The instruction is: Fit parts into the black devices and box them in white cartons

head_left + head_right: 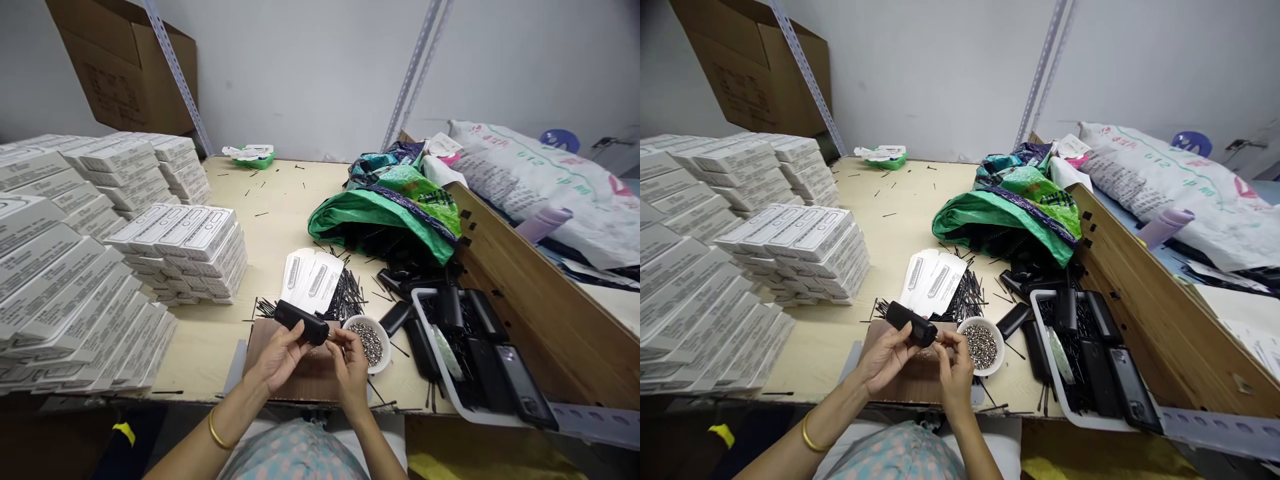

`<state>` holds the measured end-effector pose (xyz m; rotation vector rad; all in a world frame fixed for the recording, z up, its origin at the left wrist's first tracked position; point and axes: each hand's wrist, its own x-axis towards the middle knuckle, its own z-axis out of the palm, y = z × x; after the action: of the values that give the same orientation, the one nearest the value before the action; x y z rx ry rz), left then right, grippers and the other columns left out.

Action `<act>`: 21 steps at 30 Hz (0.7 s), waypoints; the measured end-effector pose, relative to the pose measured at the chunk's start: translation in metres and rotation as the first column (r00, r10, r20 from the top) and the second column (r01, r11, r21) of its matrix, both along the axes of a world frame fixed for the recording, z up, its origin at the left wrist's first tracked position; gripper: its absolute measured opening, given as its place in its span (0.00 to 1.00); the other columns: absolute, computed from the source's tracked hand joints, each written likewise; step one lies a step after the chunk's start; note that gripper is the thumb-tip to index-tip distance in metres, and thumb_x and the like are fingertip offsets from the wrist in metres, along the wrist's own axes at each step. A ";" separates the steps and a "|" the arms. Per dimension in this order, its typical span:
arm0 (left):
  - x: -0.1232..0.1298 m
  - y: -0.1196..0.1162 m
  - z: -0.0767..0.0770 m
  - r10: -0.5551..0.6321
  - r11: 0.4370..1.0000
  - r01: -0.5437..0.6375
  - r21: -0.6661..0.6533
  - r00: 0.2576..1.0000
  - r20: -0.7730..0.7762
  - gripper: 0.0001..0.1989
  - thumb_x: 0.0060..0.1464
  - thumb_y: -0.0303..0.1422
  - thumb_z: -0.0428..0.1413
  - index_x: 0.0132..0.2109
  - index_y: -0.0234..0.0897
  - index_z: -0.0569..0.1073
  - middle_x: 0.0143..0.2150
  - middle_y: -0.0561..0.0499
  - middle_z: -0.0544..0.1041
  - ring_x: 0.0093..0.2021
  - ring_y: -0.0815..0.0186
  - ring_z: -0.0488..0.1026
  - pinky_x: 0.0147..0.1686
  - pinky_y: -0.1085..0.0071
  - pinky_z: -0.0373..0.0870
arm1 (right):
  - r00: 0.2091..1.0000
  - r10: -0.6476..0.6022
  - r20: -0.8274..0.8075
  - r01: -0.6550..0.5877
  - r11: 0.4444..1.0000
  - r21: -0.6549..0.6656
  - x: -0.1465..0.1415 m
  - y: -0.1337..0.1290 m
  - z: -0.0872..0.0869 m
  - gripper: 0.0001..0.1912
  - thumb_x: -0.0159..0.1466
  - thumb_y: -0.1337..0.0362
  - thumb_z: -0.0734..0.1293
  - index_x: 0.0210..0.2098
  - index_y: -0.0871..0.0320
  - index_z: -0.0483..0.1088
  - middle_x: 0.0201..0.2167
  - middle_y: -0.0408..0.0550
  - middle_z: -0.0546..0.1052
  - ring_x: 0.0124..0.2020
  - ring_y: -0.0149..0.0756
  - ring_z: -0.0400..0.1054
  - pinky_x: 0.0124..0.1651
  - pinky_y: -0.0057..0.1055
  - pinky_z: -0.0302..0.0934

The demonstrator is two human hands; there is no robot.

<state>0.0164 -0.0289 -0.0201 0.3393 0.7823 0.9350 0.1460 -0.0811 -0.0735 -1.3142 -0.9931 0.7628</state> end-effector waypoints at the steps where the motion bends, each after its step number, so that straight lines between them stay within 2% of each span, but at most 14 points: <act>1: -0.001 0.001 0.002 -0.004 1.000 0.005 0.011 1.000 -0.016 0.10 0.54 0.24 0.57 0.45 0.30 0.71 0.43 0.42 0.78 0.44 0.60 0.76 0.46 0.64 0.73 | 1.000 0.005 -0.022 -0.005 1.000 -0.015 0.003 -0.001 -0.001 0.10 0.61 0.59 0.65 0.41 0.56 0.67 0.37 0.49 0.76 0.38 0.38 0.71 0.41 0.35 0.64; 4: -0.007 0.004 0.016 -0.028 0.997 0.033 0.064 0.996 -0.082 0.13 0.51 0.26 0.60 0.45 0.32 0.70 0.45 0.43 0.78 0.44 0.59 0.75 0.43 0.66 0.73 | 1.000 0.008 0.024 -0.006 0.999 -0.053 0.015 -0.001 0.000 0.10 0.61 0.58 0.65 0.38 0.57 0.69 0.35 0.49 0.77 0.39 0.39 0.71 0.43 0.35 0.63; 6: -0.014 0.004 0.029 0.006 0.982 0.019 0.189 0.992 -0.127 0.16 0.49 0.29 0.62 0.47 0.36 0.70 0.46 0.46 0.77 0.46 0.58 0.74 0.44 0.64 0.72 | 0.998 -0.007 0.069 0.011 0.998 -0.063 0.024 -0.002 0.001 0.10 0.61 0.57 0.65 0.36 0.57 0.71 0.34 0.49 0.76 0.39 0.39 0.70 0.43 0.35 0.62; 8: -0.019 0.001 0.036 0.066 0.916 0.014 0.400 0.980 -0.187 0.21 0.45 0.32 0.64 0.48 0.39 0.70 0.48 0.47 0.76 0.50 0.56 0.72 0.49 0.60 0.69 | 0.996 -0.036 0.085 0.042 0.996 -0.081 0.031 -0.003 0.002 0.11 0.62 0.56 0.64 0.35 0.58 0.71 0.33 0.49 0.76 0.37 0.39 0.70 0.42 0.34 0.62; 10: -0.020 -0.003 0.029 0.087 0.829 0.111 0.548 0.943 -0.322 0.23 0.40 0.32 0.67 0.46 0.39 0.72 0.47 0.46 0.77 0.51 0.53 0.71 0.54 0.57 0.65 | 0.995 -0.072 0.075 0.080 0.991 -0.108 0.036 -0.004 0.004 0.13 0.62 0.55 0.63 0.35 0.58 0.71 0.33 0.49 0.76 0.35 0.38 0.69 0.40 0.33 0.62; 11: -0.018 -0.004 0.020 0.074 0.813 0.192 0.551 0.903 -0.424 0.20 0.40 0.32 0.67 0.43 0.38 0.74 0.45 0.46 0.77 0.49 0.53 0.72 0.54 0.57 0.64 | 0.993 -0.088 0.073 0.097 0.988 -0.122 0.037 -0.005 0.005 0.13 0.62 0.54 0.63 0.35 0.58 0.71 0.32 0.48 0.75 0.34 0.38 0.69 0.39 0.33 0.62; 13: -0.010 -0.001 -0.003 0.056 0.837 0.261 0.482 0.834 -0.549 0.14 0.42 0.35 0.65 0.38 0.35 0.75 0.39 0.44 0.79 0.44 0.53 0.73 0.50 0.58 0.66 | 0.993 -0.085 0.078 0.095 0.985 -0.145 0.038 -0.005 0.006 0.14 0.62 0.54 0.63 0.34 0.58 0.71 0.31 0.48 0.75 0.33 0.37 0.68 0.38 0.32 0.61; 14: -0.007 0.002 -0.013 0.060 0.863 0.240 0.445 0.826 -0.561 0.15 0.44 0.37 0.64 0.39 0.34 0.75 0.40 0.43 0.79 0.45 0.53 0.73 0.48 0.58 0.67 | 0.994 -0.079 0.081 0.091 0.985 -0.150 0.039 -0.005 0.007 0.14 0.62 0.54 0.63 0.33 0.58 0.71 0.30 0.47 0.75 0.33 0.37 0.68 0.38 0.32 0.61; 16: -0.002 0.013 -0.027 0.024 0.926 0.161 0.340 0.876 -0.481 0.21 0.46 0.40 0.63 0.45 0.33 0.72 0.44 0.41 0.77 0.46 0.53 0.73 0.45 0.60 0.69 | 0.994 -0.067 0.086 0.080 0.984 -0.158 0.040 -0.003 0.007 0.14 0.62 0.53 0.63 0.33 0.58 0.70 0.31 0.47 0.75 0.32 0.37 0.68 0.37 0.31 0.61; 18: -0.002 0.023 -0.029 -0.036 0.962 0.129 0.242 0.935 -0.354 0.25 0.45 0.41 0.64 0.48 0.33 0.70 0.46 0.40 0.77 0.45 0.55 0.74 0.42 0.63 0.70 | 0.992 -0.068 0.102 0.084 0.983 -0.162 0.044 0.001 0.006 0.15 0.62 0.53 0.62 0.33 0.58 0.70 0.30 0.47 0.74 0.32 0.37 0.67 0.37 0.31 0.60; 21: -0.007 0.030 -0.023 -0.094 0.971 0.148 0.186 0.958 -0.270 0.25 0.45 0.39 0.65 0.47 0.31 0.70 0.44 0.41 0.77 0.42 0.58 0.75 0.39 0.66 0.71 | 0.984 -0.053 0.172 0.084 0.980 -0.180 0.053 0.014 0.008 0.14 0.62 0.53 0.61 0.31 0.57 0.70 0.29 0.46 0.74 0.33 0.37 0.67 0.38 0.32 0.59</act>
<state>0.0094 0.0013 -0.0430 0.6942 0.8950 0.8657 0.1987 -0.0671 -0.0658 -1.5878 -1.0211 0.7150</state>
